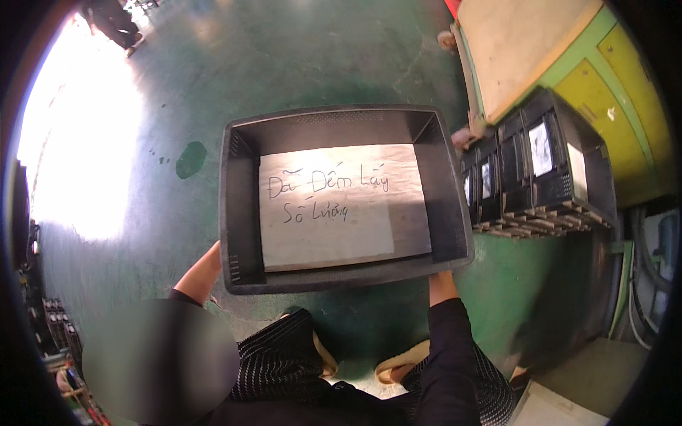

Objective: The person sits on the floor and handles black plastic crates, placing papers inside them. They walk to a trash bin, return, and continue wiping crates with a cloth and arranging papers within them.

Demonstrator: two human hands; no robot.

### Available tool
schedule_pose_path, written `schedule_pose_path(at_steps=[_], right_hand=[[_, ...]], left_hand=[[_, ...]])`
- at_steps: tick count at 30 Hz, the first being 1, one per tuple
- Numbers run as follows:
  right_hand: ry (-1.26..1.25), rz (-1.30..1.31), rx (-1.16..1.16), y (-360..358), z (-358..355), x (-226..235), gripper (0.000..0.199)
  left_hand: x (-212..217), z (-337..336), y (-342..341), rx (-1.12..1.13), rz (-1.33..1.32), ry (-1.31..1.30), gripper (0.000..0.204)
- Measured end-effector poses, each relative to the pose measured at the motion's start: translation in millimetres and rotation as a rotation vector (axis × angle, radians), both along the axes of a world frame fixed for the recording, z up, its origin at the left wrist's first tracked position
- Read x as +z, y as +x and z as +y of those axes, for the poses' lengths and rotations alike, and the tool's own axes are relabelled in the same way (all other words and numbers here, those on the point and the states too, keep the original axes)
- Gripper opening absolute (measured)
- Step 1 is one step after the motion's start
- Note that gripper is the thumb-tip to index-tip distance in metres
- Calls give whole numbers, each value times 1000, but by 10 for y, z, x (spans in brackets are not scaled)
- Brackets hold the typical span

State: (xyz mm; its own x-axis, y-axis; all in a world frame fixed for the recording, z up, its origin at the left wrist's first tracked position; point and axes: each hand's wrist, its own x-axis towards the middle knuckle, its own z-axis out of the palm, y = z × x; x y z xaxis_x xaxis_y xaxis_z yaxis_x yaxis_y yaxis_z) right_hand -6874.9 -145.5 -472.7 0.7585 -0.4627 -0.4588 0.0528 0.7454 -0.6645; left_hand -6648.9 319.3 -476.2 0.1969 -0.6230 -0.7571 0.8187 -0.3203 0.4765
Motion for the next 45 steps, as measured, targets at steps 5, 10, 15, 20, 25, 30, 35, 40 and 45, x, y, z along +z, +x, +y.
schedule_pose_path(at_steps=[5, 10, 15, 20, 25, 30, 35, 40, 45], right_hand=[[-82, 221, 8, 18, -69, -216, 47], [-376, 404, 13, -401, -779, 47, 47], [-301, -37, 440, 120, -625, 1658, 74], [-1212, 427, 509, 236, -202, 2127, 55], [-1448, 466, 326, 502, -167, 3288, 65], [-1617, 380, 218, 1431, 410, 3728, 60], [-1812, 264, 436, 2380, 1952, 3356, 42], [-1629, 115, 708, 3011, 2993, 1546, 31], [-1281, 349, 1125, 2559, 3721, 617, 39]], left_hand=[[-1174, 3, -144, 178, 318, -308, 33], [91, -682, -215, 100, -158, -215, 35], [193, -278, -170, -235, -676, 47, 37], [850, -240, -366, -262, -915, 229, 38], [1584, -56, -514, -15, -928, 239, 39], [2303, 364, -580, 197, -1103, 228, 58], [2628, 965, -1005, 125, -893, 92, 64], [2394, 1110, -1443, 1, -714, -32, 67], [1921, 1167, -1835, 206, -485, 18, 43]])
